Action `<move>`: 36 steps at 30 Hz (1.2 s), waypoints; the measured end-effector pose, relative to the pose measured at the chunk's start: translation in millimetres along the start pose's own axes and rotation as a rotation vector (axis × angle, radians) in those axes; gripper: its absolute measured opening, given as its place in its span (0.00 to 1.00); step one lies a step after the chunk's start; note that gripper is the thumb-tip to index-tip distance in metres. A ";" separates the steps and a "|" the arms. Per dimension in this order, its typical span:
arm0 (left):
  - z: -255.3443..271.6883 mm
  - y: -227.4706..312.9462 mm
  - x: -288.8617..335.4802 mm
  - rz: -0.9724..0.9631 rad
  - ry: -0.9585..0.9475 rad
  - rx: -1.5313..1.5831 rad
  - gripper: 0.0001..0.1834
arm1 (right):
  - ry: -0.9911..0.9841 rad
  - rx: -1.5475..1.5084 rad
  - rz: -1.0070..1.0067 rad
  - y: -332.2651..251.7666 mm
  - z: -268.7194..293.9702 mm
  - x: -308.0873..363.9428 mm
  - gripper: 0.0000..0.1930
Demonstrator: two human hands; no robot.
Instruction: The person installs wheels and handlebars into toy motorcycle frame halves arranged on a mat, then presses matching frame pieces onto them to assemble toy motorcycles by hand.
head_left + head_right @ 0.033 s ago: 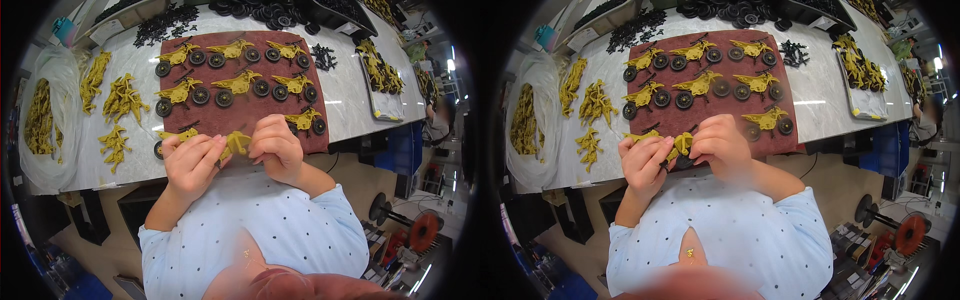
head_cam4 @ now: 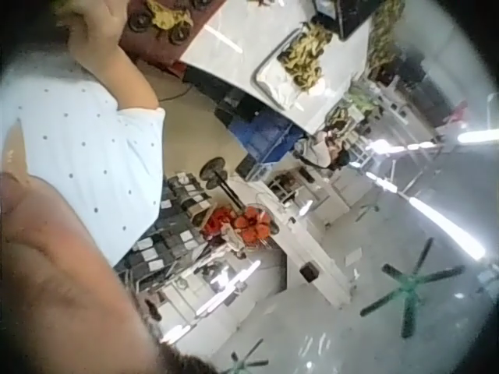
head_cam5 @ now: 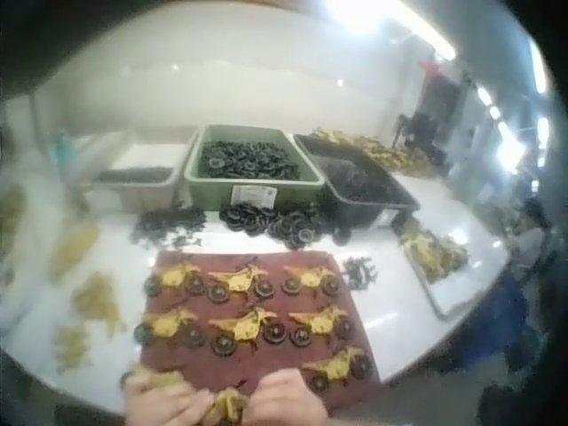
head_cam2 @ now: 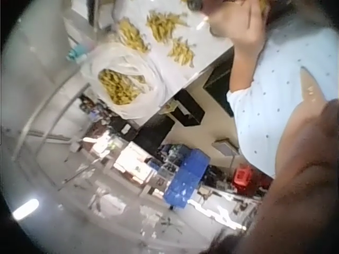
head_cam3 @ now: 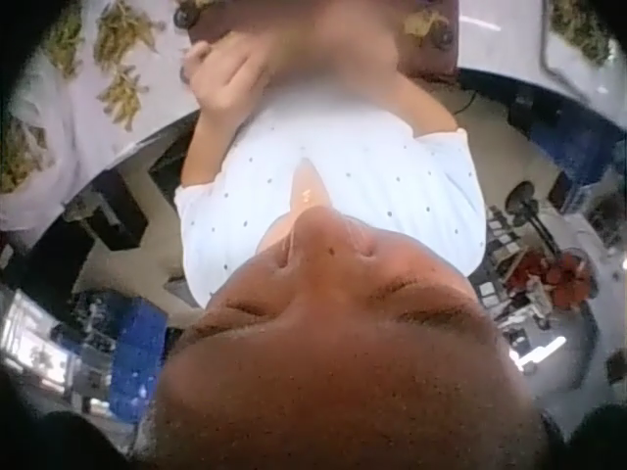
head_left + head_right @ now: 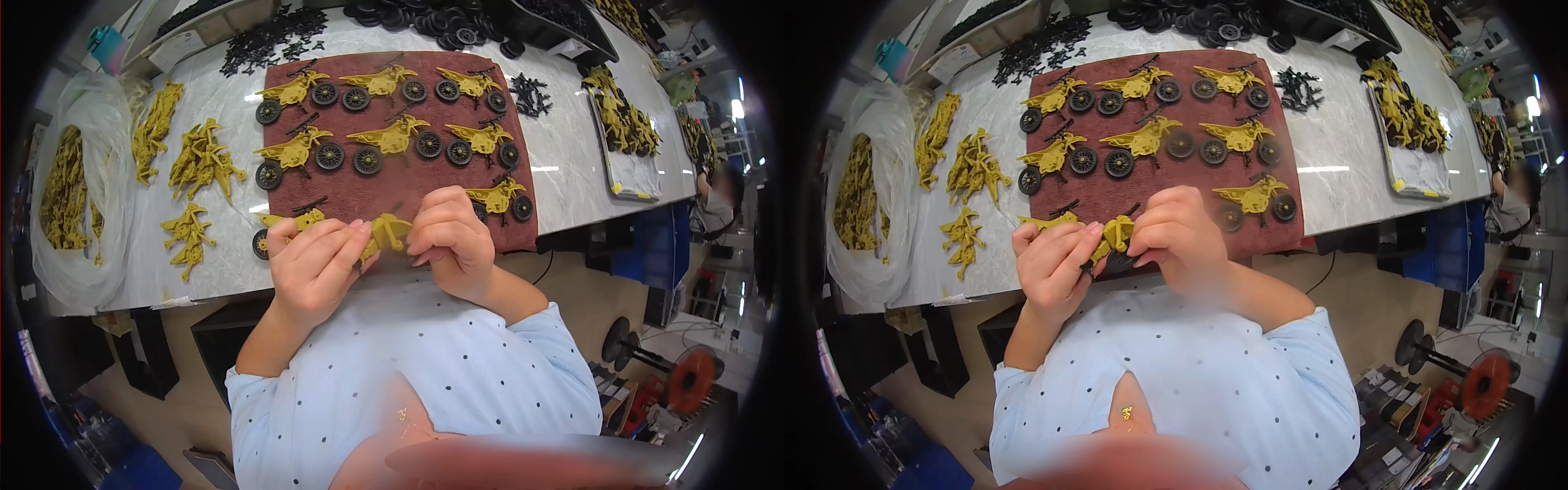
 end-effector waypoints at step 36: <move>95.9 -159.3 119.3 0.907 -0.309 -0.135 0.21 | -0.205 0.395 -0.250 6.1 -5.9 12.4 0.09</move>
Point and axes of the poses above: each hand's wrist, its own x-axis away from the middle knuckle, its own z-axis out of the back of the hand, y = z × x, the point moved 1 cm from there along -x, towards the middle knuckle, and after that the axes turned 12 degrees about -y, right-handed, at the moved point
